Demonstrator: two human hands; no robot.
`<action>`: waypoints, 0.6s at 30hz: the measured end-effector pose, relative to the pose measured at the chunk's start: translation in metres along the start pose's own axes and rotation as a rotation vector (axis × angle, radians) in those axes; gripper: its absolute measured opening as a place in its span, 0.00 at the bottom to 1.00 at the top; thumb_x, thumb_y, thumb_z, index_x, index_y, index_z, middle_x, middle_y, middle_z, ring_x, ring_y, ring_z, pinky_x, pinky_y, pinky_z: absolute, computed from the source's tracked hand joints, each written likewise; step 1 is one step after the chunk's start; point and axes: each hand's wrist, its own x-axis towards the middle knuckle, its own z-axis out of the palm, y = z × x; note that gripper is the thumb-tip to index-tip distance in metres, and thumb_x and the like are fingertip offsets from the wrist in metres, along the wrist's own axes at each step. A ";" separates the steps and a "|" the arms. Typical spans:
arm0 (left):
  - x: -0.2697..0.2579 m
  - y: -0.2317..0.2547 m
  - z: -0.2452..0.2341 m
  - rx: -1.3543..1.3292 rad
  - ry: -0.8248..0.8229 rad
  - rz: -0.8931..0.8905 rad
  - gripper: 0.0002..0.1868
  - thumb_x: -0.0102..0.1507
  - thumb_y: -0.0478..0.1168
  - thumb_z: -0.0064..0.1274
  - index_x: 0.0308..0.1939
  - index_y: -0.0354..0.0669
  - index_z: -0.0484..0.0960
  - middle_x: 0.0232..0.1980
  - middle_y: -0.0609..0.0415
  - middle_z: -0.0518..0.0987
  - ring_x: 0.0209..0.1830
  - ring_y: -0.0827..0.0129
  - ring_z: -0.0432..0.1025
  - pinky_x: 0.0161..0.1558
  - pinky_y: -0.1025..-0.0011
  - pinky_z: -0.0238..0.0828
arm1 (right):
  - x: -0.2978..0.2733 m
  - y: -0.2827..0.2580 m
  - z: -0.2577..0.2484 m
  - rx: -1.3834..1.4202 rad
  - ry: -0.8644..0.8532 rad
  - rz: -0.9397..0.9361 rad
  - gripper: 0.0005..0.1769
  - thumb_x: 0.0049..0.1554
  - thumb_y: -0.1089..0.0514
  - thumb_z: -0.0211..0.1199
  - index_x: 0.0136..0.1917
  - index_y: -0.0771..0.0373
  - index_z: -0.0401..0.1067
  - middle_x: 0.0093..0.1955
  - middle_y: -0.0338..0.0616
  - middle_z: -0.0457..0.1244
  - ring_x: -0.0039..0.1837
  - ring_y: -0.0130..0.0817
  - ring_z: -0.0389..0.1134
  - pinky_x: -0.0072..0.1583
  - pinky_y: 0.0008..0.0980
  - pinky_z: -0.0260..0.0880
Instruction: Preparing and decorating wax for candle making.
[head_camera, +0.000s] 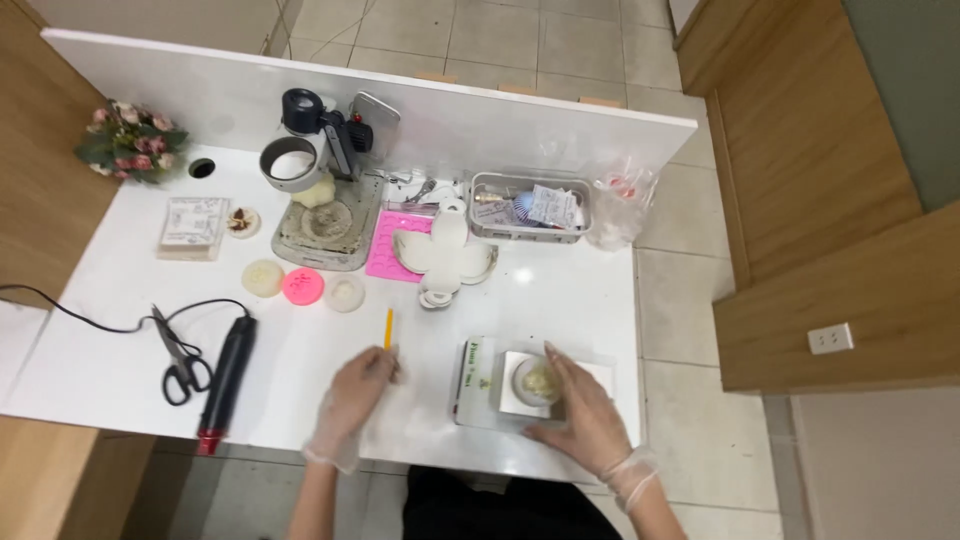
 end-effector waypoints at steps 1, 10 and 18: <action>0.020 0.024 0.001 -0.013 0.010 -0.013 0.23 0.67 0.54 0.46 0.36 0.38 0.83 0.31 0.49 0.83 0.34 0.65 0.77 0.43 0.67 0.72 | 0.000 0.007 -0.006 -0.008 -0.016 -0.012 0.71 0.37 0.46 0.83 0.82 0.54 0.43 0.80 0.53 0.50 0.76 0.51 0.52 0.74 0.44 0.53; 0.282 0.064 0.006 1.068 0.291 0.475 0.11 0.69 0.42 0.47 0.41 0.50 0.87 0.44 0.49 0.85 0.46 0.58 0.80 0.43 0.57 0.75 | -0.014 0.046 0.018 0.199 -0.024 0.005 0.66 0.40 0.48 0.82 0.81 0.57 0.46 0.78 0.47 0.53 0.74 0.44 0.58 0.71 0.41 0.63; 0.378 0.058 0.031 0.858 0.225 0.005 0.15 0.69 0.38 0.43 0.53 0.41 0.83 0.59 0.48 0.80 0.55 0.54 0.77 0.47 0.57 0.75 | -0.009 0.037 0.026 0.194 0.098 0.052 0.65 0.40 0.48 0.82 0.80 0.60 0.45 0.78 0.50 0.53 0.75 0.49 0.55 0.71 0.45 0.58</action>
